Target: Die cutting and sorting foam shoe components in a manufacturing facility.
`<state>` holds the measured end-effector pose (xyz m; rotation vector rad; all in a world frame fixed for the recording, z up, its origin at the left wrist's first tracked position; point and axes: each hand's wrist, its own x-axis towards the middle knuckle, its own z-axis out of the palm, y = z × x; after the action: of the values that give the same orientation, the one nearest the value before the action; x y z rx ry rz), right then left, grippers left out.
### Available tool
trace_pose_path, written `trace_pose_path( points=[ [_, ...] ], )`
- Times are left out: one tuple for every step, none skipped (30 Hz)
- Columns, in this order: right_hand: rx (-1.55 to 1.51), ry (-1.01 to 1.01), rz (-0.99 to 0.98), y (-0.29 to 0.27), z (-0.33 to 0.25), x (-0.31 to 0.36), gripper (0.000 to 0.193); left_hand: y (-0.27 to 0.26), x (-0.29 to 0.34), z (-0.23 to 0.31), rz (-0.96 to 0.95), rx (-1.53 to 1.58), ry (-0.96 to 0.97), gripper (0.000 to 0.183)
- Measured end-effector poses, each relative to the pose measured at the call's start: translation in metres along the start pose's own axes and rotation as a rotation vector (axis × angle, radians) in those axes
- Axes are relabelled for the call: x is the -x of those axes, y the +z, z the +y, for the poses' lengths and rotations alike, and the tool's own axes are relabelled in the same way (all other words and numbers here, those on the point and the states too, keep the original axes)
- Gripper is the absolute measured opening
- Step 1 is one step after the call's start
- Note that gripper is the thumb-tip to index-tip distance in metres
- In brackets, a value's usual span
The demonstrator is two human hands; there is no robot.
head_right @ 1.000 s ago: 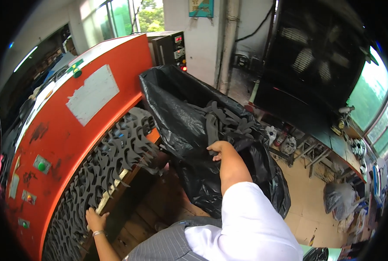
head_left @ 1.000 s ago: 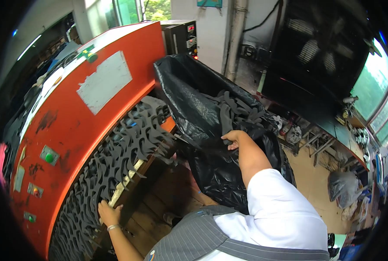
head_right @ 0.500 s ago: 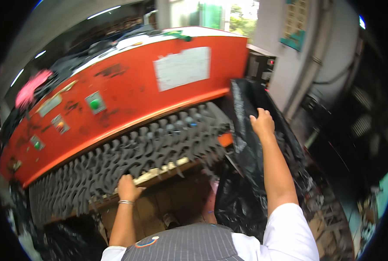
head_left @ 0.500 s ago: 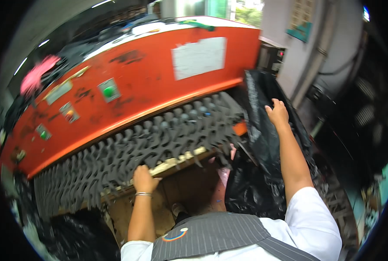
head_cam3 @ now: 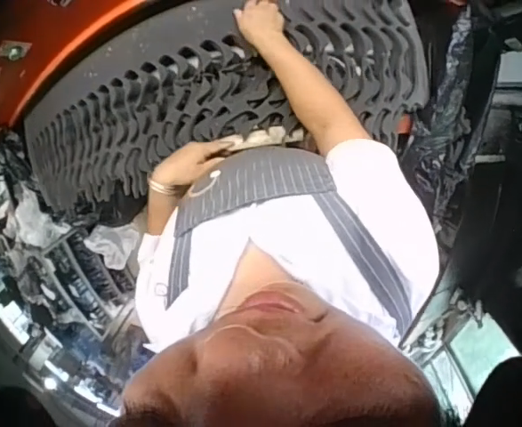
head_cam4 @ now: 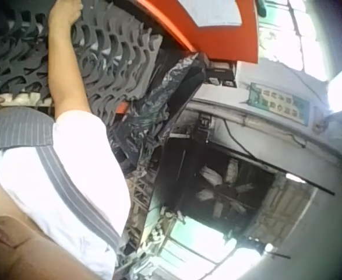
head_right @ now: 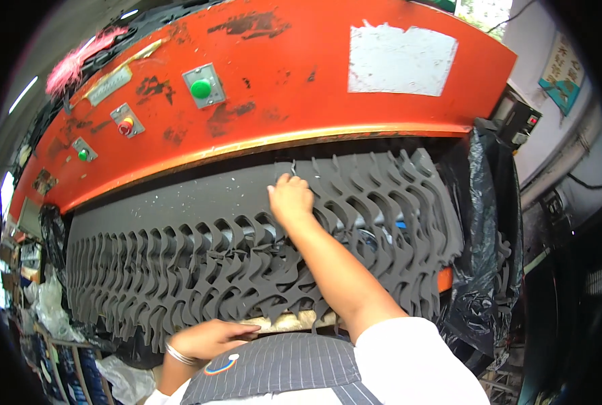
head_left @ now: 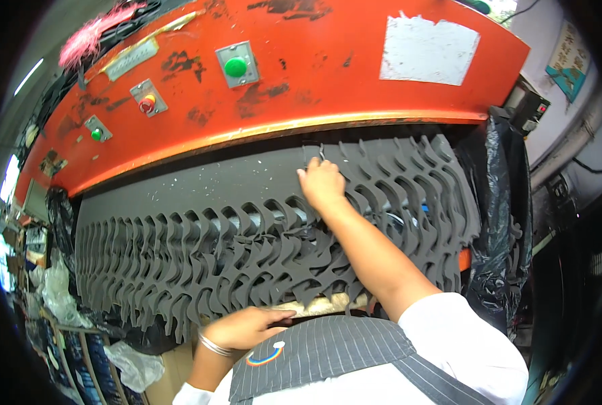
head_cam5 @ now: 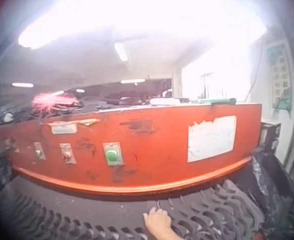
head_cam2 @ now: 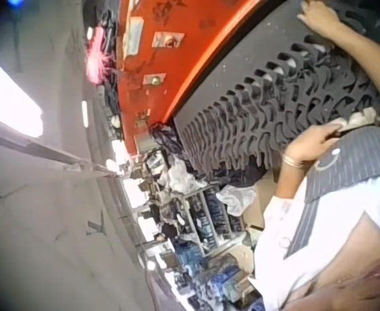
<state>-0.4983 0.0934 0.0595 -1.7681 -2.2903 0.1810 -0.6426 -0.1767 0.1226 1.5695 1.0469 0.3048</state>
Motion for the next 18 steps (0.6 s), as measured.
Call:
trace_pose_path(
  points=[
    [-0.060,0.014,-0.016,0.003,0.006,-0.006,0.051,-0.023,0.003,0.020,-0.083,0.291,-0.077,0.047],
    [-0.045,-0.034,0.002,0.004,0.006,-0.006,0.044,-0.039,-0.001,0.022,-0.006,0.446,0.088,0.044],
    [-0.069,-0.069,0.006,0.006,0.010,-0.008,0.046,-0.054,-0.007,0.025,0.073,0.595,0.256,0.042],
    [-0.169,-0.083,0.034,0.009,0.022,-0.012,0.044,-0.067,-0.024,0.025,0.209,0.598,0.297,0.043],
    [-0.271,-0.091,0.072,0.012,0.037,-0.019,0.043,-0.081,-0.050,0.024,0.339,0.592,0.341,0.043],
    [-0.596,-0.060,0.088,0.013,0.056,-0.020,0.042,-0.091,-0.078,0.027,0.485,0.612,0.306,0.045],
    [-0.922,-0.027,0.104,0.014,0.073,-0.017,0.041,-0.097,-0.106,0.030,0.630,0.629,0.269,0.046],
    [-1.019,-0.029,0.134,0.001,0.083,-0.009,0.040,-0.102,-0.136,0.029,0.681,0.713,0.270,0.050],
    [-1.143,-0.052,0.138,-0.024,0.072,0.007,0.039,-0.102,-0.148,0.030,0.772,0.786,0.256,0.054],
    [-1.136,-0.073,0.029,-0.048,0.059,0.023,0.039,-0.101,-0.157,0.028,0.814,0.910,0.231,0.055],
    [-1.118,-0.087,-0.066,-0.071,0.050,0.039,0.041,-0.099,-0.166,0.030,0.838,1.035,0.212,0.057],
    [-0.981,-0.220,-0.018,-0.080,0.044,0.053,0.047,-0.095,-0.177,0.035,0.834,1.113,0.198,0.056],
    [-0.836,-0.341,0.037,-0.084,0.039,0.066,0.054,-0.094,-0.182,0.042,0.572,1.243,0.449,0.045],
    [-0.886,-0.331,0.065,-0.074,0.030,0.078,0.059,-0.090,-0.183,0.039,0.594,1.242,0.416,0.038],
    [-0.929,-0.313,0.100,-0.064,0.025,0.088,0.065,-0.082,-0.185,0.035,0.604,1.244,0.382,0.031],
    [-0.967,-0.352,0.107,-0.059,0.023,0.093,0.066,-0.077,-0.176,0.036,0.621,1.296,0.407,0.022],
    [-1.007,-0.356,0.053,-0.056,0.019,0.101,0.063,-0.070,-0.165,0.040,0.720,1.262,0.337,0.023],
    [-0.991,-0.412,-0.112,-0.067,0.017,0.100,0.063,-0.064,-0.151,0.038,0.761,1.109,0.365,0.032]
  ],
)
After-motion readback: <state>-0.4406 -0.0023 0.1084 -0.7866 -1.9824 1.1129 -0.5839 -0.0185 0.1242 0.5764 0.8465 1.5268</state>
